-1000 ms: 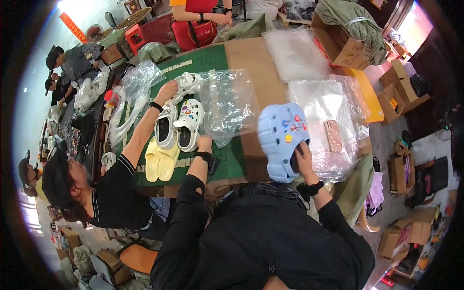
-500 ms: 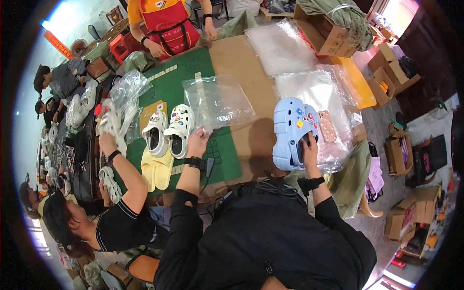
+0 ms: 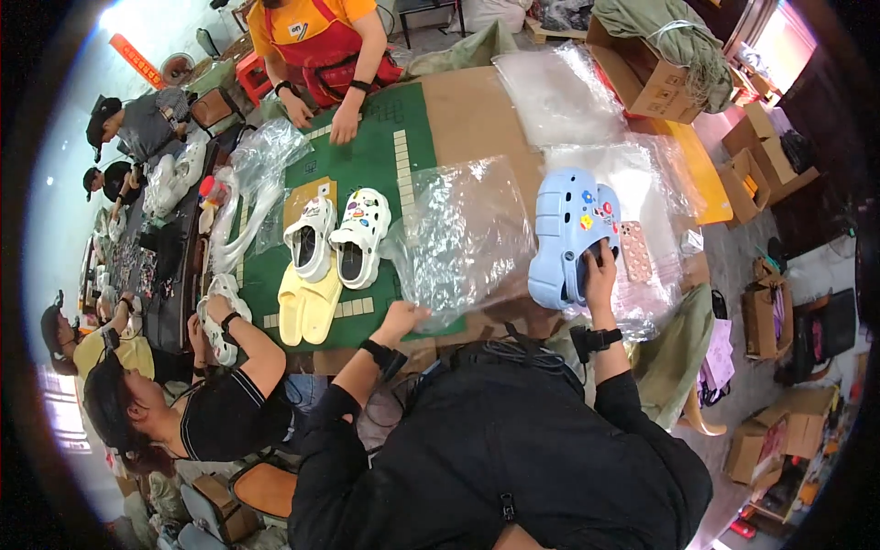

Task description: Packing various types of shoes and accessories into plastic bags.

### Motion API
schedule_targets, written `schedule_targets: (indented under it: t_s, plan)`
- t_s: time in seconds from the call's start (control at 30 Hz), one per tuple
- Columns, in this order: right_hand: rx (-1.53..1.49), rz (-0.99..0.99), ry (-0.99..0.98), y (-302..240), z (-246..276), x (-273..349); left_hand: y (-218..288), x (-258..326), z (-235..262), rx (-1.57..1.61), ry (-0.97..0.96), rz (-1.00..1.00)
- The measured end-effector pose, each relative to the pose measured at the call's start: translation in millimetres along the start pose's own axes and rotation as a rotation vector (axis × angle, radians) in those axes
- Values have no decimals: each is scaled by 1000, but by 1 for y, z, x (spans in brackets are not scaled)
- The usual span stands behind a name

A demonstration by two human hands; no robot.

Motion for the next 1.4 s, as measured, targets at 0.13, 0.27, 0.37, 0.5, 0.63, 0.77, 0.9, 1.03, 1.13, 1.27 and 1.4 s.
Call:
schedule_targets:
  t_s: [0.13, 0.27, 0.37, 0.5, 0.63, 0.77, 0.9, 1.03, 1.13, 1.27, 1.4]
  plan:
    - [187, 44, -28, -4, 11, -8, -18, 1, 4, -383, 130, -81]
    - [283, 228, -85, -13, 15, -19, 22, 30, 14, -366, 396, -395]
    - [301, 398, -253, -23, -9, -17, 42, 48, 43, -413, 674, -615]
    - [277, 562, -582, -36, -51, -1, 94, 84, 78, -353, 968, -711]
    - [336, 634, -876, -29, -88, 27, 136, 119, 113, -345, 1167, -811]
    - [343, 679, -950, -20, -109, 41, 178, 153, 127, -277, 1224, -937]
    - [296, 553, -839, -24, -116, 41, 215, 185, 102, -84, 1137, -1074]
    - [310, 438, -602, -23, -107, 27, 226, 195, 87, -17, 1044, -1278]
    - [267, 619, -379, -12, -84, 8, 224, 185, 93, 195, 852, -1322]
    - [226, 294, -267, -28, -47, -12, 197, 134, 117, 739, 270, -1020]
    - [309, 248, -208, -31, -12, -15, 165, 65, 125, 54, 418, -851]
Point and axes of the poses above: each hand's wrist, its own x-axis away from the middle knuckle, its own z-axis out of the back of the hand, y = z × x, the point moved 3 cm from there along -x, towards the middle knuckle, and after that the axes turned 14 degrees about z, right-handed, at the moved point
